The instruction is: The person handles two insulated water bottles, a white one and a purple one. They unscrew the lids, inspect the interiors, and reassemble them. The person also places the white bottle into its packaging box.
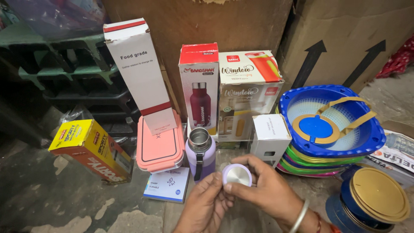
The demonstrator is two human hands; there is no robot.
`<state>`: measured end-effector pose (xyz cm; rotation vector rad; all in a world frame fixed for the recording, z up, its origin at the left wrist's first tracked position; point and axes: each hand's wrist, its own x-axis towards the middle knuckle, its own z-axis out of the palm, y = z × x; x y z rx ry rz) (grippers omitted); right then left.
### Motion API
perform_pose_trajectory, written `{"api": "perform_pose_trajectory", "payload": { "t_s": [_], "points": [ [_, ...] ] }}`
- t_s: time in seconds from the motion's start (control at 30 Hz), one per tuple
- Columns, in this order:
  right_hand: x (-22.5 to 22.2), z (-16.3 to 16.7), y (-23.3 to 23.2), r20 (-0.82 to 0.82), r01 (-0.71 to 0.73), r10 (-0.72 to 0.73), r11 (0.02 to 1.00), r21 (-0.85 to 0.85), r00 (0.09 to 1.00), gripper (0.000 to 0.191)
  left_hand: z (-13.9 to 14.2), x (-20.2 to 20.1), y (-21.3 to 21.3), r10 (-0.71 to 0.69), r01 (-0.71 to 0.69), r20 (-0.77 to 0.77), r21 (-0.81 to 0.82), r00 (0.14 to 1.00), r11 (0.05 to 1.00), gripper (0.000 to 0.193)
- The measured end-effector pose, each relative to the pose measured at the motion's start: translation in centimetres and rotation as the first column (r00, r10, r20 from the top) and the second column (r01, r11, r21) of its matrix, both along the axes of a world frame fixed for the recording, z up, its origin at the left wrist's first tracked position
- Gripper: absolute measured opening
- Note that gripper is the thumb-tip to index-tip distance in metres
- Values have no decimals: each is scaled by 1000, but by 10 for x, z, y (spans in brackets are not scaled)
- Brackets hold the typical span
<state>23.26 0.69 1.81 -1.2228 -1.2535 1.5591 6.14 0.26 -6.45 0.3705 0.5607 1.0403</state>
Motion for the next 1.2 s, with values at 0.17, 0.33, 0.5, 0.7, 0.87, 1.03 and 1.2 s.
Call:
{"api": "perform_pose_trajectory", "payload": {
  "t_s": [0.17, 0.33, 0.5, 0.7, 0.87, 1.03, 1.2],
  "points": [
    [2, -13, 2, 29, 66, -69, 993, 98, 997, 30, -8, 4, -2, -36, 36, 0, 31, 999, 999, 25],
    [10, -22, 7, 51, 99, -100, 995, 10, 994, 39, -7, 3, -1, -35, 36, -7, 24, 999, 999, 28],
    [11, -20, 9, -12, 43, -43, 998, -40, 999, 43, -2, 3, 0, -1, 1, -3, -35, 1000, 999, 32],
    [2, 5, -5, 380, -131, -75, 864, 487, 922, 65, 5, 0, 1, 48, -44, 44, -92, 998, 995, 34],
    [-5, 28, -13, 570, -241, -201, 759, 605, 797, 65, 7, 1, 1, 54, -49, 40, -122, 998, 991, 35],
    [3, 47, -6, 515, -208, -489, 552, 808, 704, 57, 9, -3, 2, 33, -28, -171, 36, 985, 999, 36],
    [25, 61, 14, 483, -124, -674, 508, 852, 560, 46, 21, -10, 3, 300, -173, -407, 321, 863, 931, 34]
  ]
}}
